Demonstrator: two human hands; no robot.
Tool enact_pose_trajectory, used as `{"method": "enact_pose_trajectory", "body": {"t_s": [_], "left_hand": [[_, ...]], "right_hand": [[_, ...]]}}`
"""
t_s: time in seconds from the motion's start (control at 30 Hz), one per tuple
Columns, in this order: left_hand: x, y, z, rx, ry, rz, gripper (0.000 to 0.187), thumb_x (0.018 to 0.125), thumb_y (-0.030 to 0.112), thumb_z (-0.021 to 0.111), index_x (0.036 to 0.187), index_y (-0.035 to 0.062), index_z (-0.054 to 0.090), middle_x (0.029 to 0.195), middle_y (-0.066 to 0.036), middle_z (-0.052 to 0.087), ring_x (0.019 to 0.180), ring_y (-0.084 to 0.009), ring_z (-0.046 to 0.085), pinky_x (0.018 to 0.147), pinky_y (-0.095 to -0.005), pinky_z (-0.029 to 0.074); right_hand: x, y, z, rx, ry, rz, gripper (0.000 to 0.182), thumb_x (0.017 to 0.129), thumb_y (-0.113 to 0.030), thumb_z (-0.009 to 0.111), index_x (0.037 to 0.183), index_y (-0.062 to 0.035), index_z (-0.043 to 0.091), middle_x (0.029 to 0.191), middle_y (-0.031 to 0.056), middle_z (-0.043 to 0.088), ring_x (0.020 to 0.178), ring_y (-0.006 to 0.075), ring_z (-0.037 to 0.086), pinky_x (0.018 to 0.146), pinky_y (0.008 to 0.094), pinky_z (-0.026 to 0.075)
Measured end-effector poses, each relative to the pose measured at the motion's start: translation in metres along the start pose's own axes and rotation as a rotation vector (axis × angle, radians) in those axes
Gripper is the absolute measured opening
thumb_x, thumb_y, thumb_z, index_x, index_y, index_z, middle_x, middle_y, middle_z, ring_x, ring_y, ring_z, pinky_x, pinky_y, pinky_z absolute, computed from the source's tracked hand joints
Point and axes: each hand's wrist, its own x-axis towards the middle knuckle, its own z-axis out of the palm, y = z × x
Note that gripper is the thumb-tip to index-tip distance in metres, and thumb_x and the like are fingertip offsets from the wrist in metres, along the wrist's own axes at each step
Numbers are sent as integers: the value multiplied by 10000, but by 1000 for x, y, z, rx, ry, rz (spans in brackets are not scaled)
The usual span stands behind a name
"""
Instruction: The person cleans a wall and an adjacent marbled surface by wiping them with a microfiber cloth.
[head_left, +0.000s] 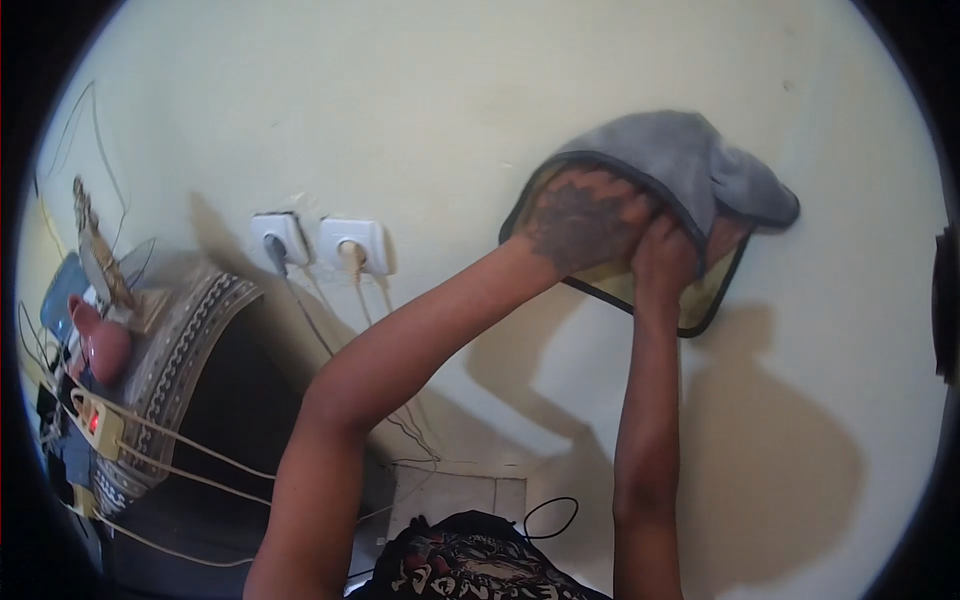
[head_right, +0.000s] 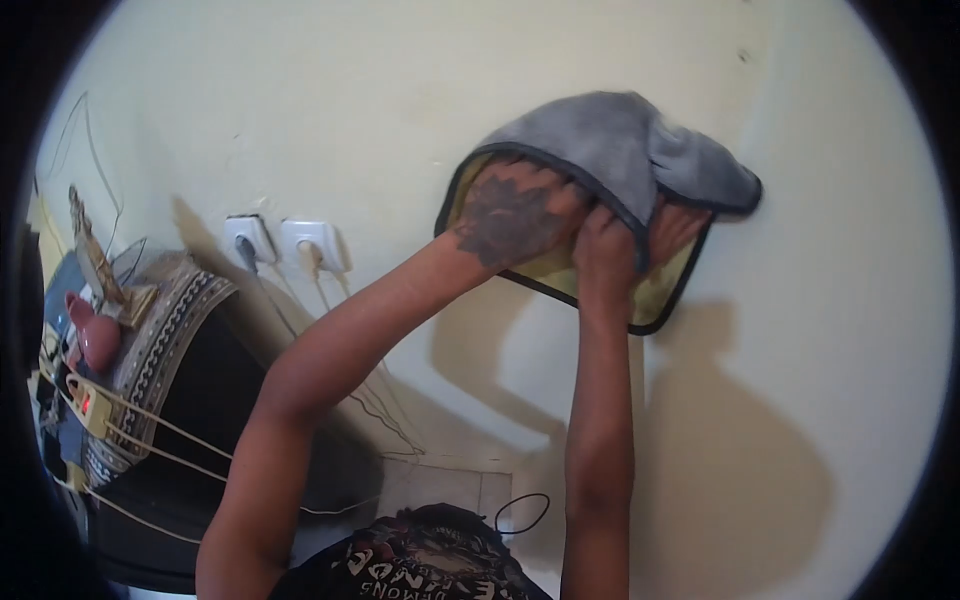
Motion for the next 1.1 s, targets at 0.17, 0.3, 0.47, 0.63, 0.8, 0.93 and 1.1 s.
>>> {"method": "enact_pose_trajectory", "body": {"t_s": [0.17,0.3,0.47,0.63,0.8,0.93,1.1], "left_hand": [[24,-61,-51,21,124,26,223,813,264,623,922,111,742,895,-106,723,820,-273,709,773,-398,565],[34,-128,-105,95,258,49,292,848,301,616,1023,86,708,1006,-154,699,885,-305,688,833,-422,530],[27,-193,-189,130,304,-56,348,896,202,545,1151,-28,598,960,-268,663,836,-425,657,803,-475,525],[6,-250,-232,339,467,-165,368,908,253,507,1176,11,576,1062,-270,648,935,-428,642,869,-507,505],[-19,-267,-251,419,485,-332,363,936,262,486,1164,-7,572,952,-291,661,861,-450,646,825,-513,505],[-30,-263,-244,448,528,-374,393,943,269,483,1205,-14,563,956,-303,658,883,-466,638,834,-521,497],[-46,-235,-223,560,500,-469,428,931,276,498,1206,-44,569,1012,-321,638,908,-477,621,851,-531,483]], "right_hand": [[38,-43,33,-145,-330,155,444,912,-272,425,1189,-17,660,1324,254,551,1357,437,318,1140,520,210],[94,-132,54,-79,41,-308,632,950,-407,480,1343,87,452,1370,332,419,1387,472,274,1180,553,154],[146,-240,74,-176,-80,-416,439,921,-335,519,1262,-69,600,1328,221,514,1328,410,392,1166,527,204],[155,-326,116,-78,206,-597,448,931,-251,476,1287,8,558,1345,267,503,1301,462,400,1148,525,246],[151,-365,129,-11,184,-640,465,928,-266,473,1305,-8,560,1376,251,495,1329,436,390,1152,519,245],[141,-367,136,173,220,-663,465,922,-292,479,1269,-6,596,1385,252,489,1342,425,381,1159,519,236],[105,-341,117,331,155,-689,436,897,-260,544,1247,-10,616,1387,256,482,1363,405,370,1163,531,229]]}}
